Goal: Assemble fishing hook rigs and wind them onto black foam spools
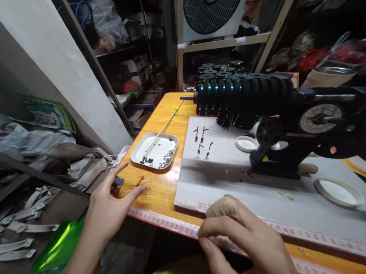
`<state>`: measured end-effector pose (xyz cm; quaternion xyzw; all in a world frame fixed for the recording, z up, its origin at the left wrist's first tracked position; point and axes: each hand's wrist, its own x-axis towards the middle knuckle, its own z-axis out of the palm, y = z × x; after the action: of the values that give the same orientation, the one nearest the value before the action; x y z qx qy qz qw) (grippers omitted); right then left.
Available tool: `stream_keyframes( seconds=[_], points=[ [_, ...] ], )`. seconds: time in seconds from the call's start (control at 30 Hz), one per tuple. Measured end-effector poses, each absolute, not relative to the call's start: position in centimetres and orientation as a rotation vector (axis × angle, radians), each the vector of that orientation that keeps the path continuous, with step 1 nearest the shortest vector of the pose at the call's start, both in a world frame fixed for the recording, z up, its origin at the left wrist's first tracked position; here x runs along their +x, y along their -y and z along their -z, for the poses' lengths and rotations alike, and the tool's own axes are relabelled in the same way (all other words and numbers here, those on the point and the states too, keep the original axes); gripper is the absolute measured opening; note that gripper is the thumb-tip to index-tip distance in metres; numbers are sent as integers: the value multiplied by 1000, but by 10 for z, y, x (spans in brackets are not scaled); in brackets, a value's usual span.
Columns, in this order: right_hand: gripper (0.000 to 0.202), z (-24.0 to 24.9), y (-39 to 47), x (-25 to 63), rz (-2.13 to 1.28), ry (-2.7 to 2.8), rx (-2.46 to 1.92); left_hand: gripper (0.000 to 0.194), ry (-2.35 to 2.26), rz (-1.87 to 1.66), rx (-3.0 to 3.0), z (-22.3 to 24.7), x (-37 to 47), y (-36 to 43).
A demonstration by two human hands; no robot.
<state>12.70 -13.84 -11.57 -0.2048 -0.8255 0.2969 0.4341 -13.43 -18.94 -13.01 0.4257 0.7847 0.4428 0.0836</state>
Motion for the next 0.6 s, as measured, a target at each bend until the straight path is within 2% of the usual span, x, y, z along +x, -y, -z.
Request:
stream_keyframes(
  seconds=[0.07, 0.17, 0.33, 0.43, 0.6],
  points=[
    [17, 115, 137, 127, -755, 2039, -542, 50, -2470, -1074, 1399, 134, -140, 184],
    [18, 114, 136, 127, -782, 2034, -576, 28, -2449, -1135, 1455, 139, -136, 184],
    [16, 113, 133, 126, -794, 2055, -592, 22, -2035, -1413, 1360, 140, -96, 204],
    [15, 114, 132, 125, -812, 2025, -601, 15, -1742, -1410, 1099, 134, -62, 215],
    [13, 112, 132, 130, -989, 2028, -582, 25, -1514, -1447, 873, 126, -26, 218]
  ],
)
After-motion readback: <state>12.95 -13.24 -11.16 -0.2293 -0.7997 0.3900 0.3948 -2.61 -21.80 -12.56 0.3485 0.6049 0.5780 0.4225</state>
